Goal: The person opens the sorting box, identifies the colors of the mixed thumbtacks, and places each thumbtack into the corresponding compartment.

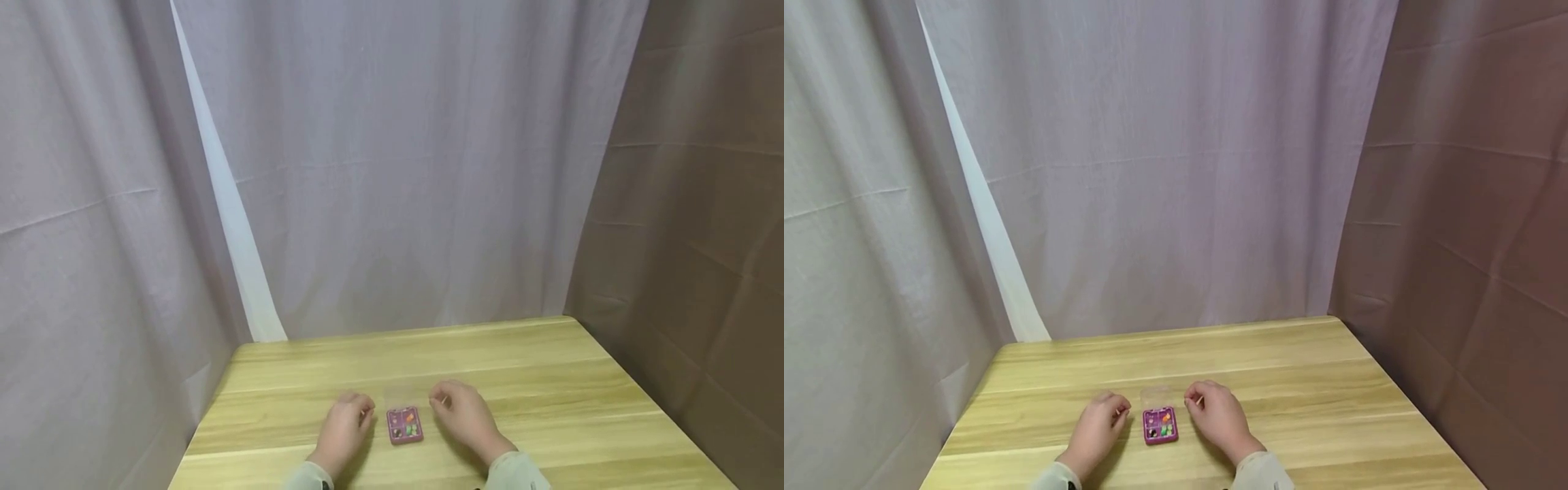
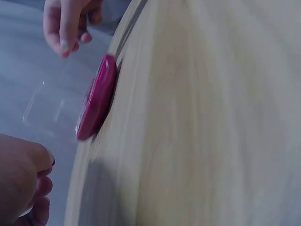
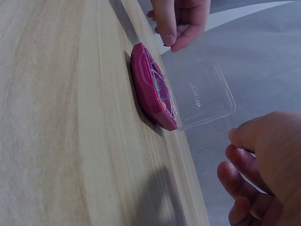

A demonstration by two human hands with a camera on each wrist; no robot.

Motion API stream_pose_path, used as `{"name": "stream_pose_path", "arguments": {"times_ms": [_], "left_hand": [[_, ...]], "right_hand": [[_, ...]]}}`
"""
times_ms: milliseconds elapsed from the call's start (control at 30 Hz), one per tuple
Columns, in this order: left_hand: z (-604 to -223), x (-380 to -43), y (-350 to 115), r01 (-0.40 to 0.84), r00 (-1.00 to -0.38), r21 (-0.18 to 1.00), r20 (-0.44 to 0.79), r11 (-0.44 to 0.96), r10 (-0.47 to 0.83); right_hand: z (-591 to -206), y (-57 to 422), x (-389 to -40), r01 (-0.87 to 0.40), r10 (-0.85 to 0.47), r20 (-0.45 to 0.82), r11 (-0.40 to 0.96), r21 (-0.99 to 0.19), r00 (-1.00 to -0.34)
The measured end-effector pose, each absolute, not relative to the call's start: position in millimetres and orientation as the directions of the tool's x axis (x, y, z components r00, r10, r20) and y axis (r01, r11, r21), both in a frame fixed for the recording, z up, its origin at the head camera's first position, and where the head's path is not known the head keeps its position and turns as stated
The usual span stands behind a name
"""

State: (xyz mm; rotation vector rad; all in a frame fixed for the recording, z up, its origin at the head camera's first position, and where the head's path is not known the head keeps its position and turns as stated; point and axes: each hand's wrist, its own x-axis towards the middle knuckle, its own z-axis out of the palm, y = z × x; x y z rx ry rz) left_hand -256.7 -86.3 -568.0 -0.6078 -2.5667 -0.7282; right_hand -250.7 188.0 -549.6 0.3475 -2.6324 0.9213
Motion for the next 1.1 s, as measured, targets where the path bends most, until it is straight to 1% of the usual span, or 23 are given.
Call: {"name": "stream_pose_path", "arguments": {"times_ms": [100,167,233,400,800,900,1100], "left_hand": [[-567,-255,-78,0.540,-0.802,0.367,0.496,0.757,0.332],[-567,-253,-72,0.546,-0.799,0.362,0.496,0.755,0.341],[-568,-253,-67,0.538,-0.808,0.360,0.477,0.762,0.346],[-568,-248,-57,0.520,-0.836,0.399,0.420,0.755,0.354],[-571,-246,-51,0.522,-0.843,0.407,0.378,0.749,0.382],[-570,-246,-55,0.511,-0.849,0.421,0.380,0.749,0.366],[-565,-249,-69,0.477,-0.862,0.477,0.419,0.738,0.286]], "right_hand": [[-548,188,-251,-0.333,-0.117,0.384,0.758,-0.562,-0.916],[-549,188,-252,-0.330,-0.117,0.380,0.757,-0.564,-0.917],[-550,188,-251,-0.324,-0.115,0.373,0.758,-0.566,-0.921],[-553,188,-248,-0.323,-0.125,0.359,0.756,-0.570,-0.925],[-553,190,-248,-0.341,-0.145,0.367,0.757,-0.557,-0.919],[-554,191,-249,-0.340,-0.144,0.367,0.758,-0.556,-0.919],[-554,191,-249,-0.349,-0.162,0.353,0.745,-0.569,-0.921]]}}
